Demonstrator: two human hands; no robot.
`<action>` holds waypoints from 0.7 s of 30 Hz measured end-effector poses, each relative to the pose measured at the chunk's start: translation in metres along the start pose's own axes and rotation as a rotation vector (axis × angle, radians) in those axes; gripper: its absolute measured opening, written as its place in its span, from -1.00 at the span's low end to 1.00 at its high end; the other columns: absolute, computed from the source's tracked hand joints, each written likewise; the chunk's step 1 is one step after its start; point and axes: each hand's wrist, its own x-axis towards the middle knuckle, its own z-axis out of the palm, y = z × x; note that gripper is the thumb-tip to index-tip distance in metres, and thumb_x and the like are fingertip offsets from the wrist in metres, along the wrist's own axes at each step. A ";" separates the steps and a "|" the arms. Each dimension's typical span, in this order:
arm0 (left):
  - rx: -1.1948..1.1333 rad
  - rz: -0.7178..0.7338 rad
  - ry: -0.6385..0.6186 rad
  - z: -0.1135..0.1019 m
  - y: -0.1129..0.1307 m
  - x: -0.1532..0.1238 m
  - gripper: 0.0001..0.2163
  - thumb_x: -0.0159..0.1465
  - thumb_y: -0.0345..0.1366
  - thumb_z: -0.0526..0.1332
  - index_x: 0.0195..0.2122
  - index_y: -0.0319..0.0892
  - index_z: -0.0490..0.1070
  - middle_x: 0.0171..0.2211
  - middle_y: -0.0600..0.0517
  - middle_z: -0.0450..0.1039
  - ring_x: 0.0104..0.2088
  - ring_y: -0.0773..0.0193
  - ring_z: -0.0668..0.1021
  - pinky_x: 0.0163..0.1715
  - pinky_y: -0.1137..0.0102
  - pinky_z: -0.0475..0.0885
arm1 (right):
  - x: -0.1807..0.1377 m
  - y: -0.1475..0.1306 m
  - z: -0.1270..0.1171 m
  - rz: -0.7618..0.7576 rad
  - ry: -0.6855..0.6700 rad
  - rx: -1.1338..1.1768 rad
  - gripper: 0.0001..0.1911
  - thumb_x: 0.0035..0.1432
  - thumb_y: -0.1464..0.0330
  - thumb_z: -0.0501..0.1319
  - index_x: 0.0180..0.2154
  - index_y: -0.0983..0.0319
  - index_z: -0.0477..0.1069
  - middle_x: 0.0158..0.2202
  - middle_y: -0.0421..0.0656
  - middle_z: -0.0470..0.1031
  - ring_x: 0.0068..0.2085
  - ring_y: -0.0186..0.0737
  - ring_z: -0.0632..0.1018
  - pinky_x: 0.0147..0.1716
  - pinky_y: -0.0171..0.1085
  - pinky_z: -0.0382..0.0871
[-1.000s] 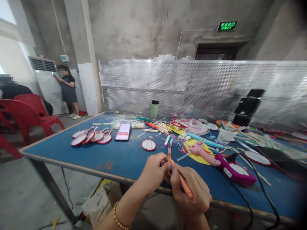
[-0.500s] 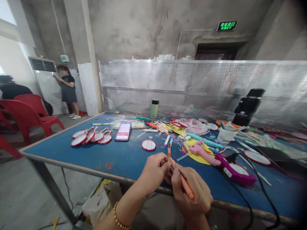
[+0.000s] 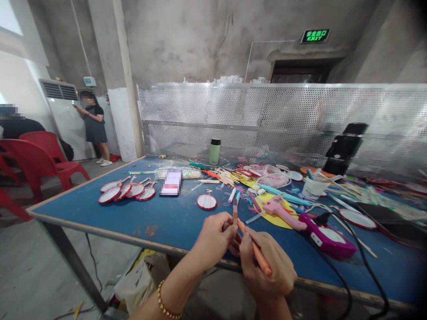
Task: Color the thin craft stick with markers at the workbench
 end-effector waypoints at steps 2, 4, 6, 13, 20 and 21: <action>-0.025 -0.017 -0.009 0.000 -0.001 0.000 -0.76 0.17 -0.10 0.24 -0.38 -0.19 0.36 -0.58 0.10 0.41 -0.60 0.30 0.49 -0.55 0.42 0.40 | 0.000 0.000 0.000 0.004 0.006 -0.021 -0.85 0.13 0.59 0.29 -0.28 0.26 0.46 -0.46 -0.20 0.54 -0.46 -0.35 0.55 -0.36 -0.34 0.45; -0.030 -0.019 -0.007 0.000 -0.002 0.000 -0.78 0.17 -0.13 0.24 -0.38 -0.20 0.37 -0.57 0.10 0.42 -0.60 0.30 0.50 -0.55 0.42 0.41 | 0.001 0.000 -0.001 -0.001 0.008 -0.026 -0.85 0.13 0.58 0.30 -0.28 0.27 0.46 -0.46 -0.20 0.54 -0.46 -0.35 0.55 -0.36 -0.34 0.45; -0.026 -0.013 -0.006 0.000 -0.002 0.000 -0.80 0.18 -0.16 0.23 -0.39 -0.20 0.37 -0.57 0.10 0.42 -0.60 0.30 0.50 -0.56 0.42 0.41 | 0.002 0.000 -0.001 -0.015 0.004 -0.024 -0.85 0.13 0.59 0.29 -0.27 0.28 0.46 -0.46 -0.19 0.54 -0.46 -0.35 0.56 -0.36 -0.35 0.45; 0.008 0.028 0.006 -0.001 -0.002 0.000 -0.75 0.20 -0.11 0.25 -0.44 -0.19 0.33 -0.60 0.12 0.39 -0.61 0.32 0.48 -0.59 0.46 0.37 | 0.001 0.000 0.001 -0.017 -0.019 0.014 -0.86 0.14 0.58 0.27 -0.26 0.27 0.47 -0.48 -0.20 0.54 -0.46 -0.33 0.57 -0.35 -0.33 0.47; -0.025 -0.004 -0.037 -0.001 -0.003 0.001 -0.80 0.22 -0.14 0.21 -0.39 -0.16 0.34 -0.62 0.13 0.39 -0.71 0.35 0.42 -0.70 0.48 0.30 | 0.000 0.000 0.000 -0.013 0.019 -0.049 -0.86 0.14 0.57 0.29 -0.27 0.26 0.46 -0.47 -0.19 0.54 -0.47 -0.34 0.55 -0.39 -0.34 0.45; -0.011 -0.007 -0.040 -0.001 -0.003 0.001 -0.80 0.22 -0.14 0.20 -0.40 -0.16 0.34 -0.63 0.14 0.37 -0.73 0.36 0.40 -0.73 0.49 0.26 | 0.000 0.000 0.000 -0.013 0.019 -0.041 -0.86 0.14 0.58 0.30 -0.27 0.26 0.46 -0.46 -0.19 0.55 -0.46 -0.34 0.55 -0.38 -0.34 0.45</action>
